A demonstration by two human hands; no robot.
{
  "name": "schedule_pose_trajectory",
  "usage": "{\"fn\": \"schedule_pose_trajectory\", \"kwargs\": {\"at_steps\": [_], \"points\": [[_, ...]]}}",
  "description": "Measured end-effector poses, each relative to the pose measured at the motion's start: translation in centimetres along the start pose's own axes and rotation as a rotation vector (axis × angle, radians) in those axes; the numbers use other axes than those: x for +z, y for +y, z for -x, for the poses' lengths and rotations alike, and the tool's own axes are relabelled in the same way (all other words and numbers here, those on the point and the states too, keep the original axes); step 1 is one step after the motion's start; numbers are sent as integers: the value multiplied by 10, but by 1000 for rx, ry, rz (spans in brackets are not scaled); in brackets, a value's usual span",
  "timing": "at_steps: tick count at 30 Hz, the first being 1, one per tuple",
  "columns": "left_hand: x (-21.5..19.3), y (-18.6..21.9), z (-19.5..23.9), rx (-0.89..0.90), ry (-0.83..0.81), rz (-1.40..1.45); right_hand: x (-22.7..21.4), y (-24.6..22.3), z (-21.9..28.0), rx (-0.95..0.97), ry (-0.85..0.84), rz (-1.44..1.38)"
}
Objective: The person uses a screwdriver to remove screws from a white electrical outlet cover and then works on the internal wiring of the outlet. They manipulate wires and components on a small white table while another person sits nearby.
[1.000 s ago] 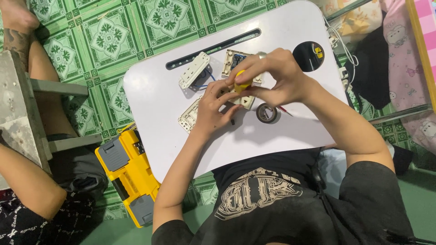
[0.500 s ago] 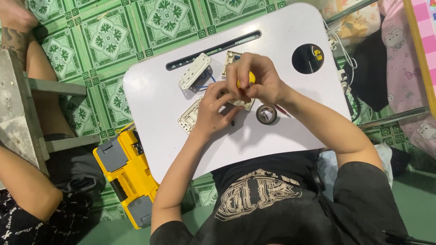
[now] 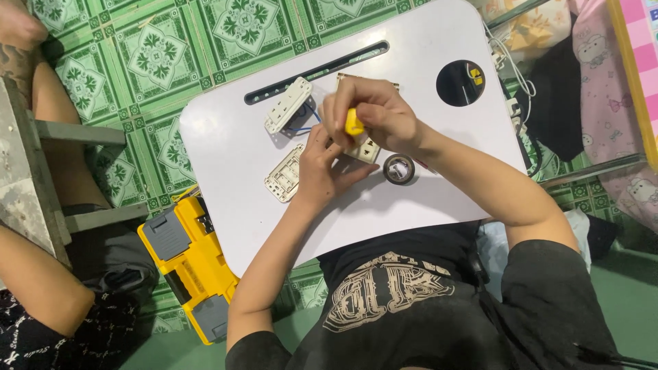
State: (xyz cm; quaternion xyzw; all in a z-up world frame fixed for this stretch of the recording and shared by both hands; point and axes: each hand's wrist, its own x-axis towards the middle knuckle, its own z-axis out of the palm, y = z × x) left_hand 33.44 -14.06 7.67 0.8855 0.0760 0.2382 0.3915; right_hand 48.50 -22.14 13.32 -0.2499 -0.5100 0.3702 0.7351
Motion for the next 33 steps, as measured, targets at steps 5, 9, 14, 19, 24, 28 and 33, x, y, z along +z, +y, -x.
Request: {"fn": "schedule_pose_trajectory", "kwargs": {"at_steps": [5,9,14,19,24,28,33], "points": [[32,-38,26,8,45,-99,7,19,-1,-34,-83,-51],[26,-16,16,-22,108,-121,9,6,-8,-49,-97,-139],[34,-38,26,-134,-116,-225,4,9,-11,-21,-94,-30],[36,-39,27,-279,-262,-335,-1,29,-9,32,-91,77],[16,-10,9,145,63,-92,-11,5,-7,-36,-73,-165],[14,-7,6,180,79,-97,-17,-3,-7,108,-52,15],[16,-11,7,185,69,-99,-1,-15,-6,41,-9,80]]}}
